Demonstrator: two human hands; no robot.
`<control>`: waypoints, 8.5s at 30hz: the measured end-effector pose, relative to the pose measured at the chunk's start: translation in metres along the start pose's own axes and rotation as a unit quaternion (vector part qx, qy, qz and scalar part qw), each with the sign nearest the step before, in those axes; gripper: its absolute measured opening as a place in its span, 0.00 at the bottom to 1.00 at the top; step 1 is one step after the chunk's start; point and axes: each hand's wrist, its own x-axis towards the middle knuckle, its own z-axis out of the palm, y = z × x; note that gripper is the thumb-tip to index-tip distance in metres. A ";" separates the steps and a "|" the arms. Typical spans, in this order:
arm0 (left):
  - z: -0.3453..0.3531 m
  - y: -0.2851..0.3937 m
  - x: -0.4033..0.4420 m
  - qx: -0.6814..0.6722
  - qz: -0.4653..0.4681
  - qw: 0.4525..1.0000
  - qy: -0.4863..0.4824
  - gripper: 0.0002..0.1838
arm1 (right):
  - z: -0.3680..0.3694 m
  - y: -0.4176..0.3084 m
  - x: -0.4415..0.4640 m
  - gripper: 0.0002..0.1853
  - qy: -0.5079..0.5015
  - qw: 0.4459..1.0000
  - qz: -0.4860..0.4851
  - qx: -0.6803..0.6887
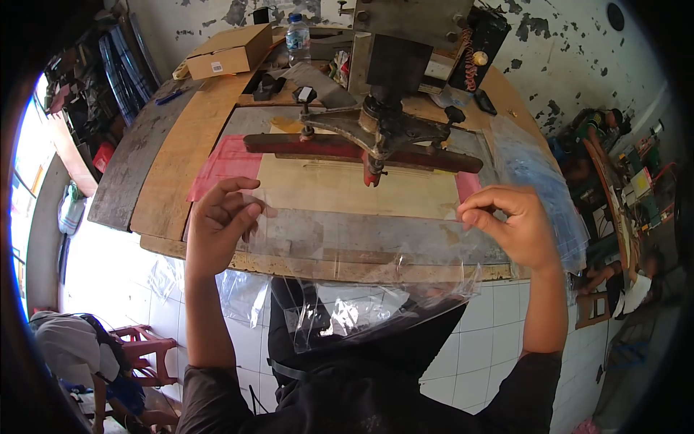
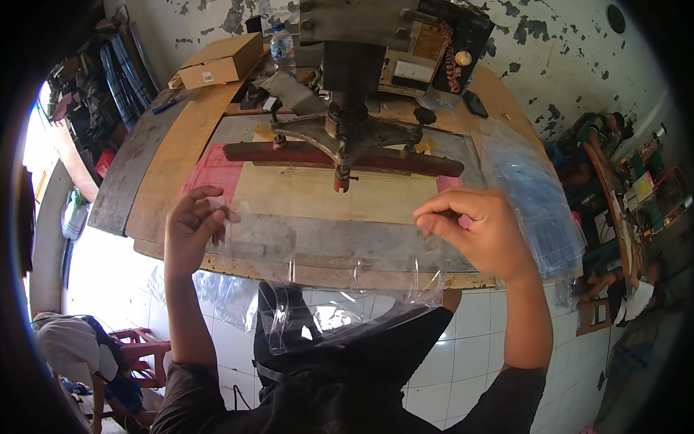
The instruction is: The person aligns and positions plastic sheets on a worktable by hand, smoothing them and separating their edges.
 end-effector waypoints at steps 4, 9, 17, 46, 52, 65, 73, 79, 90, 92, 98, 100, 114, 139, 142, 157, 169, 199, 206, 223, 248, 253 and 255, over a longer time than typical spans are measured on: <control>-0.004 -0.003 -0.002 -0.003 -0.002 1.000 0.006 0.16 | 0.001 -0.004 -0.002 0.06 -0.036 0.999 -0.024 -0.014; -0.007 -0.002 -0.006 -0.004 -0.015 1.000 0.004 0.16 | 0.007 -0.002 -0.002 0.09 -0.029 0.998 -0.053 -0.031; -0.007 -0.005 -0.008 -0.005 -0.009 1.000 0.002 0.16 | 0.013 0.003 -0.006 0.07 0.049 0.997 -0.026 0.046; -0.001 -0.014 -0.006 0.006 -0.009 1.000 -0.006 0.17 | 0.015 0.009 -0.005 0.08 -0.017 0.986 0.133 0.103; -0.007 -0.016 -0.003 0.002 -0.009 1.000 -0.011 0.17 | 0.017 0.014 -0.004 0.07 -0.040 0.978 0.115 0.169; -0.011 -0.025 0.003 -0.018 -0.002 1.000 -0.014 0.19 | 0.023 0.007 -0.004 0.04 -0.009 0.961 0.079 0.266; 0.000 -0.015 0.005 -0.018 -0.032 0.999 -0.004 0.19 | 0.022 0.017 0.001 0.05 0.033 0.975 0.102 0.193; 0.016 -0.016 0.013 -0.009 -0.071 0.997 -0.001 0.19 | 0.028 0.048 0.001 0.07 0.082 0.977 0.123 0.155; 0.046 -0.044 0.032 0.067 -0.102 0.992 -0.020 0.21 | 0.045 0.123 0.006 0.08 0.074 0.970 0.205 0.106; 0.049 -0.058 0.041 0.143 -0.079 0.986 -0.032 0.22 | 0.051 0.138 0.017 0.08 0.059 0.972 0.213 0.083; 0.051 -0.080 0.082 0.303 -0.016 0.950 -0.072 0.21 | 0.063 0.182 0.054 0.07 0.008 0.972 0.232 0.028; 0.050 -0.080 0.091 0.319 -0.015 0.943 -0.089 0.18 | 0.065 0.171 0.058 0.07 0.017 0.972 0.236 -0.005; 0.057 -0.089 0.087 0.371 0.034 0.923 -0.094 0.10 | 0.074 0.153 0.061 0.10 0.013 0.961 0.176 -0.215; 0.055 -0.077 0.080 0.375 0.007 0.921 -0.105 0.18 | 0.063 0.131 0.019 0.20 -0.089 0.946 0.179 -0.256; 0.056 -0.076 0.080 0.372 0.000 0.922 -0.104 0.18 | 0.063 0.137 0.019 0.20 -0.075 0.947 0.152 -0.273; 0.060 -0.073 0.080 0.372 -0.006 0.923 -0.102 0.17 | 0.081 0.155 0.006 0.22 0.045 0.959 0.057 -0.274; 0.063 -0.075 0.075 0.438 0.063 0.891 -0.099 0.15 | 0.090 0.160 0.001 0.21 0.084 0.942 0.020 -0.325; 0.054 -0.060 0.051 0.498 0.126 0.836 -0.195 0.49 | 0.088 0.158 0.005 0.21 0.038 0.935 -0.044 -0.349; 0.053 -0.061 0.050 0.490 0.129 0.841 -0.193 0.48 | 0.085 0.154 0.010 0.20 0.038 0.950 -0.029 -0.308; 0.049 -0.083 0.078 0.443 0.118 0.872 -0.172 0.25 | 0.064 0.164 0.037 0.17 0.003 0.966 0.258 -0.034; 0.022 -0.024 0.027 -0.040 -0.005 0.996 -0.081 0.26 | 0.032 0.028 -0.017 0.10 0.188 0.955 0.097 0.210; 0.019 -0.022 0.019 -0.042 -0.002 0.996 -0.081 0.22 | 0.035 0.024 -0.019 0.10 0.214 0.953 0.079 0.200; 0.022 -0.019 0.015 -0.048 -0.008 0.996 -0.072 0.20 | 0.036 0.026 -0.019 0.09 0.220 0.953 0.069 0.198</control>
